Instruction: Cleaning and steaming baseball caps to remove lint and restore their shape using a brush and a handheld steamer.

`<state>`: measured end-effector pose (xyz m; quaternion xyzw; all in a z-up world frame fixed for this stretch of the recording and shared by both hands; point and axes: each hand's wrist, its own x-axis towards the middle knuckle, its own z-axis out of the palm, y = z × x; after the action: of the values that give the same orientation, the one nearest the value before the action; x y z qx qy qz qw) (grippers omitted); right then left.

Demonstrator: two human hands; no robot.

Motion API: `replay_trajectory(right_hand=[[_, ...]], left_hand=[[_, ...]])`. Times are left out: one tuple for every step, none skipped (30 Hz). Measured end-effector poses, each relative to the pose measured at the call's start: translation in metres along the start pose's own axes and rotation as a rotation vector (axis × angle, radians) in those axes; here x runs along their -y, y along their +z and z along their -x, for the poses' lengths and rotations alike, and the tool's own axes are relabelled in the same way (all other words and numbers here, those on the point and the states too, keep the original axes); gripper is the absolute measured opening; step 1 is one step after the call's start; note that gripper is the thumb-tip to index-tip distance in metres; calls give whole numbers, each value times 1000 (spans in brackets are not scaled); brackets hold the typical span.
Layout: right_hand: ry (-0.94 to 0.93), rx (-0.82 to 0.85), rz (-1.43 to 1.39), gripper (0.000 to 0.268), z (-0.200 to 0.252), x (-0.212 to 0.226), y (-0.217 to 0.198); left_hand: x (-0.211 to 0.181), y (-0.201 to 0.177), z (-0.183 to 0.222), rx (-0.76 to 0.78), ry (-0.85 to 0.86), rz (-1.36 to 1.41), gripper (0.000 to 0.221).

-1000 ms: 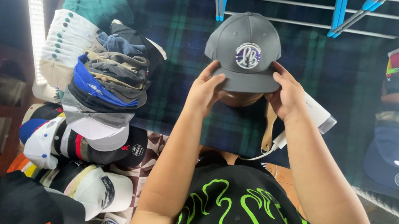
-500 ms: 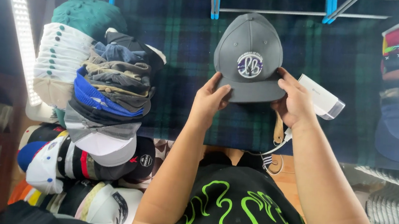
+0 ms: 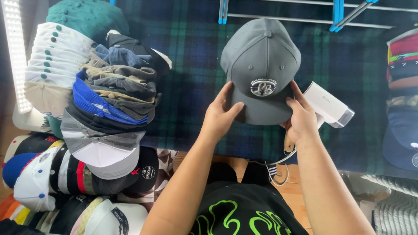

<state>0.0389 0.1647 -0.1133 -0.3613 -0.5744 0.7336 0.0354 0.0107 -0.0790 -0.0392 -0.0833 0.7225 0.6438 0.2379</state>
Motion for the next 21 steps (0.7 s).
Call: replay_trajectory(right_hand=[[-1, -1, 0, 47, 2, 3, 1], [-1, -1, 6, 47, 4, 5, 2], [-1, -2, 13, 47, 7, 7, 3], [-2, -3, 13, 47, 8, 3, 2], [-15, -25, 45, 46, 10, 0, 1], [-28, -48, 77, 45, 11, -4, 0], [-29, -48, 78, 45, 11, -7, -1], [-22, -64, 69, 45, 12, -10, -2], [-13, -81, 59, 44, 12, -15, -4], [-12, -82, 60, 44, 16, -13, -3], [-10, -88, 83, 44, 20, -12, -2], [-7, -94, 106, 44, 24, -12, -2], [1, -99, 105, 44, 31, -7, 2], [-9, -108, 117, 44, 39, -3, 6], [-23, -115, 130, 44, 44, 4, 10], [-19, -118, 130, 44, 46, 4, 10], [-19, -121, 149, 44, 48, 5, 12], [-19, -123, 167, 45, 50, 5, 13], [-16, -123, 166, 45, 50, 3, 14], [-4, -123, 165, 45, 50, 0, 15], [8, -124, 162, 46, 50, -2, 15]], left_hand=[[-3, -1, 1, 1, 0, 0, 71], [-5, -2, 2, -2, -8, 7, 70], [-8, -2, 4, -5, -17, 13, 70], [-7, -2, 5, -3, -17, 13, 70], [-7, -1, 5, -10, -16, 15, 69], [-7, 0, 6, -16, -15, 17, 69], [-7, 1, 8, -15, -14, 19, 69], [-6, 3, 10, -22, -13, 15, 68], [-5, 4, 13, -29, -13, 10, 68], [-4, 5, 14, -29, -15, 10, 68], [-3, 6, 15, -34, -25, -2, 68], [-1, 7, 16, -39, -35, -14, 68], [1, 8, 17, -36, -42, -18, 68], [4, 8, 18, -39, -34, -14, 68], [5, 10, 17, -44, -22, -8, 68], [8, 11, 16, -42, -26, -10, 68], [10, 11, 15, -44, -12, -1, 67], [13, 11, 14, -46, 1, 8, 67], [12, 11, 15, -46, -1, 5, 67], [11, 11, 16, -45, -6, -4, 67], [10, 11, 17, -43, -10, -15, 67]])
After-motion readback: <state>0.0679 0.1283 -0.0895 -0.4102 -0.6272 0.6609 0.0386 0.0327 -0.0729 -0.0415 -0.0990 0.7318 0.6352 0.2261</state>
